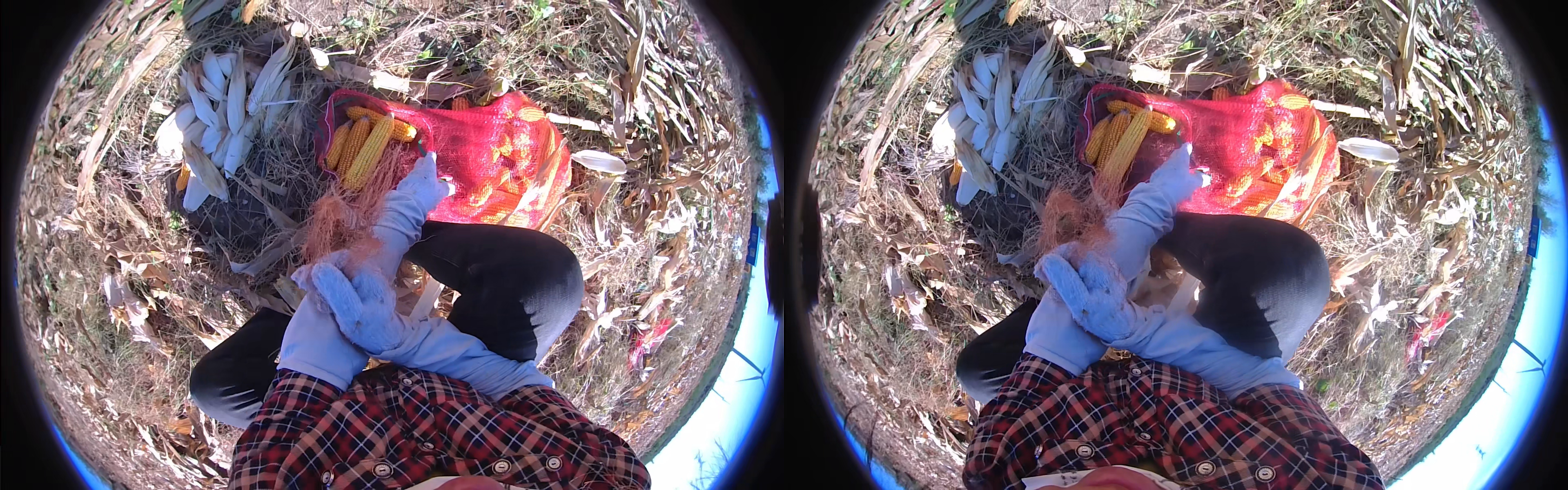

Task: The person sits on the ground and shucks corn cobs by hand, removing husks and silk. Shucked cobs are placed into a red mesh bag while husks are discarded on the ground.

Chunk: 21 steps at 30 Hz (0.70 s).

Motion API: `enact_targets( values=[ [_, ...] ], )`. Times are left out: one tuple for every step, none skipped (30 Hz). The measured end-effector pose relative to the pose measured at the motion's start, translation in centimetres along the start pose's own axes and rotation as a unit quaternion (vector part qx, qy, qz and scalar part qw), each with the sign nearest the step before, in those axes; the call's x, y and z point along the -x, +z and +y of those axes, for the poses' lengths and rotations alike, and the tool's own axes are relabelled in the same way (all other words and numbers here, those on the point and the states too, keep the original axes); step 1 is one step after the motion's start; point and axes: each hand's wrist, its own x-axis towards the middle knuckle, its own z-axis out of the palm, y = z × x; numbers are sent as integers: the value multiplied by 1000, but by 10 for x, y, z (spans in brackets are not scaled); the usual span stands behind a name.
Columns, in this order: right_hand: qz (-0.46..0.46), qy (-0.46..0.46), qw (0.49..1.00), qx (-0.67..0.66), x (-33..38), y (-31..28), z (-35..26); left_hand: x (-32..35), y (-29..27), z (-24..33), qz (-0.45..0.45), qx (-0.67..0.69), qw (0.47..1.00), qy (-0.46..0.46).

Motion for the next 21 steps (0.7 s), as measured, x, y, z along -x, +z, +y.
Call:
enact_targets(
  values=[
    [-23, 29, 999, -27, -3, -5, -2, -2, 9, 5, -7, -10, 1000, -19],
    [-46, 59, 996, -53, -5, -9, -4, -4, 15, 6, -18, -31, 999, -40],
    [-33, 124, 985, -115, -6, -13, -7, -3, 19, 8, -34, -61, 996, -54],
    [-20, 188, 966, -177, -6, -16, -13, -1, 19, 6, -51, -87, 993, -62],
    [-6, 250, 939, -237, -6, -17, -15, 0, 16, 4, -74, -125, 987, -71],
    [5, 188, 959, -213, -6, -15, -14, 2, 14, 0, -93, -154, 981, -78],
    [17, 125, 974, -188, -6, -10, -11, 2, 11, -5, -110, -178, 974, -85],
    [16, 118, 975, -187, -5, -10, -10, 3, 9, -10, -126, -193, 969, -88],
    [12, 112, 977, -184, -4, -9, -9, 1, 6, -14, -134, -189, 969, -90],
    [-6, 162, 965, -205, -3, -11, -10, -1, 4, -18, -144, -191, 967, -90],
    [-24, 211, 950, -227, -1, -11, -11, -4, 2, -20, -146, -171, 970, -89],
    [-19, 212, 952, -218, -1, -10, -11, -9, 0, -21, -137, -130, 978, -84],
    [-14, 214, 954, -209, 0, -6, -12, -13, 0, -21, -122, -71, 987, -78],
    [-7, 215, 955, -204, 1, -2, -12, -14, -5, -17, -103, 12, 992, -67],
    [-14, 216, 944, -248, 5, 2, -7, -15, -2, -5, -77, 125, 988, -53],
    [-21, 217, 931, -291, 10, 7, 1, -17, 1, 10, -55, 238, 969, -33],
    [-39, 209, 918, -335, 19, 11, 8, -14, -14, 30, -17, 345, 938, -8],
    [-42, 233, 921, -311, 15, 8, 0, -7, -31, 48, -57, 375, 925, -2],
    [-49, 255, 923, -285, 6, 1, -15, 1, -51, 68, -95, 406, 909, 6],
    [-56, 275, 924, -259, -1, -5, -26, 9, -62, 78, -131, 435, 891, 15],
    [-64, 282, 928, -236, -4, -8, -31, 17, -66, 77, -151, 416, 896, 10]
  ],
)
